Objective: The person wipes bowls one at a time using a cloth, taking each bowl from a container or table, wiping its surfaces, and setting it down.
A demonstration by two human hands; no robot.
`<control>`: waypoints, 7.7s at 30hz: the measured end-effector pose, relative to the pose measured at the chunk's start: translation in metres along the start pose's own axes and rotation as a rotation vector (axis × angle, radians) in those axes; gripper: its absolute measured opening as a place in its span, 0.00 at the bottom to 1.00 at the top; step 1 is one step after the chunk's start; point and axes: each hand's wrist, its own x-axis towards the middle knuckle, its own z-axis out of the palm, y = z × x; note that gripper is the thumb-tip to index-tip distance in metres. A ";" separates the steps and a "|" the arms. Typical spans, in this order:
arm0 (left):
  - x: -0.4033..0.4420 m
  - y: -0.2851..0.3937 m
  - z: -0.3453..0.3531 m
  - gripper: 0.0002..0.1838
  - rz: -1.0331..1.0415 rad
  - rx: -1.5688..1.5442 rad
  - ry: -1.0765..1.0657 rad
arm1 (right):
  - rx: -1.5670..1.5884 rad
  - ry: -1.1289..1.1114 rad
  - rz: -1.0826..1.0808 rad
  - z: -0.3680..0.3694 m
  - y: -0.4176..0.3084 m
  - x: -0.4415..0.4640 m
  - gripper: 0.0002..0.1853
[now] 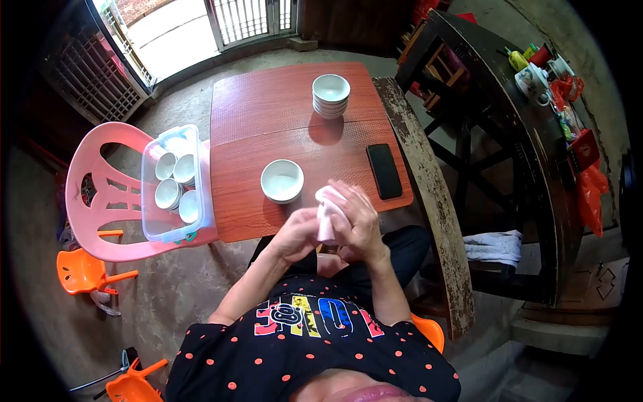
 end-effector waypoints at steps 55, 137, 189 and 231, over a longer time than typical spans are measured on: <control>0.012 0.031 0.007 0.14 0.214 0.009 0.197 | -0.254 -0.069 -0.073 0.052 -0.045 -0.026 0.29; 0.028 0.017 0.019 0.16 0.610 0.847 0.272 | 0.871 0.199 0.769 0.025 -0.055 -0.032 0.06; 0.032 0.046 0.025 0.20 0.080 0.242 0.093 | 0.304 -0.013 -0.003 0.034 -0.029 -0.035 0.13; 0.038 0.016 0.016 0.17 0.134 0.211 0.241 | -0.110 0.252 -0.118 0.074 0.002 -0.049 0.20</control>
